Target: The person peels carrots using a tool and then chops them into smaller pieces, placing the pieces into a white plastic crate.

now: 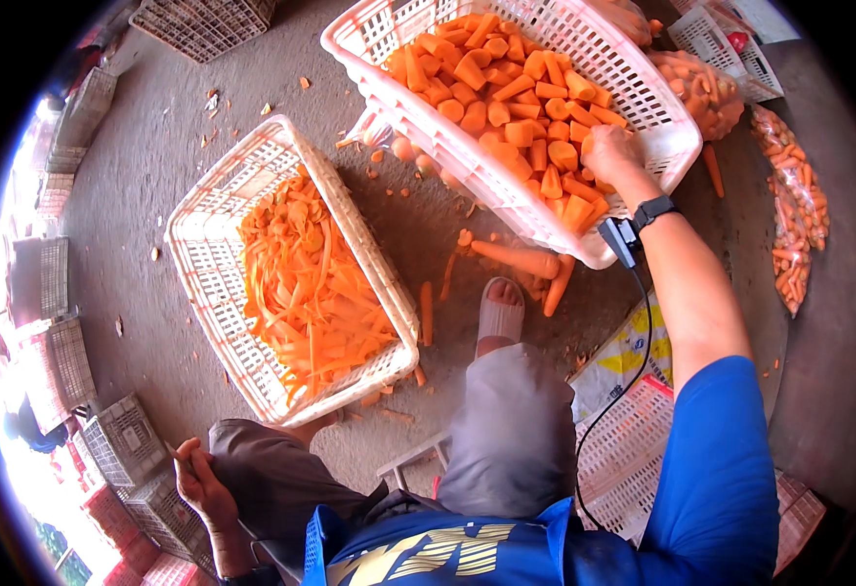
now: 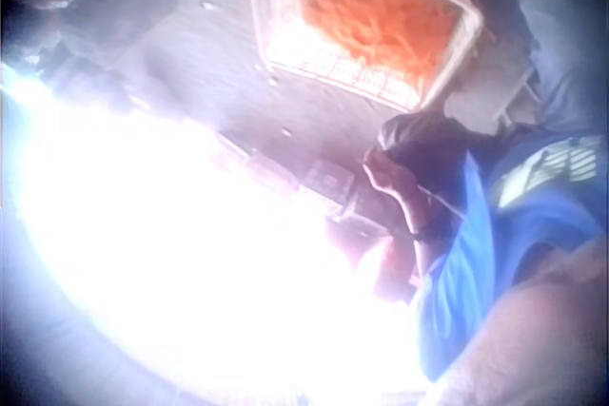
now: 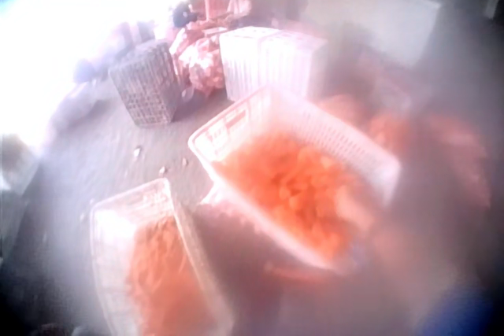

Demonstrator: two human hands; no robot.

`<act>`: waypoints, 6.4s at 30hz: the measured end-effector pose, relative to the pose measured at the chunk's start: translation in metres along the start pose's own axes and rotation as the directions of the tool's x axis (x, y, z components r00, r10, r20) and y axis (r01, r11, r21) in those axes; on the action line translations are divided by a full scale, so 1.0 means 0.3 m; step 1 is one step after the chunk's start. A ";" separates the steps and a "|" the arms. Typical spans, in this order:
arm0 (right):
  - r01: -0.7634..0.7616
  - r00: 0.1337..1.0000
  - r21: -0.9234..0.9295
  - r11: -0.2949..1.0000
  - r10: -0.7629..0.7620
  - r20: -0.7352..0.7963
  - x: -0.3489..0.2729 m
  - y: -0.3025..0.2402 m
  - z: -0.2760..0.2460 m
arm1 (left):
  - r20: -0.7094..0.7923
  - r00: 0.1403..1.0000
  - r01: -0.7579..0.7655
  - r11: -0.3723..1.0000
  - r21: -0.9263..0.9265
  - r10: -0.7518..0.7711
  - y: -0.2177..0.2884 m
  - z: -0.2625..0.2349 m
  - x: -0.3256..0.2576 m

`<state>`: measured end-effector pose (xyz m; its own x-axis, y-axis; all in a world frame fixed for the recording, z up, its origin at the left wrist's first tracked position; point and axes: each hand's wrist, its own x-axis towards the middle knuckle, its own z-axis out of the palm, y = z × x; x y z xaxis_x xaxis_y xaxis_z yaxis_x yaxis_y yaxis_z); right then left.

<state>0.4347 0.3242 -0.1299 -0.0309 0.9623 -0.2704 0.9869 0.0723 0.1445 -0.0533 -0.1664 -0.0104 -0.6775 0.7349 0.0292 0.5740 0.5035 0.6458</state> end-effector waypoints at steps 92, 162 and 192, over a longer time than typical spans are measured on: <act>-0.660 0.501 0.659 -0.361 -0.865 0.028 -1.027 -0.867 -0.282 | 0.409 0.815 0.190 0.477 -0.858 0.411 0.410 0.230 0.210; -0.632 0.595 0.677 -0.378 -0.796 0.111 -1.059 -0.856 -0.289 | 0.106 0.964 -0.057 0.576 -0.816 0.245 0.307 0.193 0.314; -0.394 0.820 0.753 -0.528 -0.572 0.028 -0.877 -0.677 -0.371 | 0.225 0.949 -0.001 0.718 -0.697 0.220 0.357 0.248 0.277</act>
<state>0.2247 0.0856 0.0179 -0.5853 0.7402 -0.3309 -0.3892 -0.6145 -0.6862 -0.0138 -0.0178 0.0044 -0.4137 0.9104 -0.0016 0.0924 0.0438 0.9948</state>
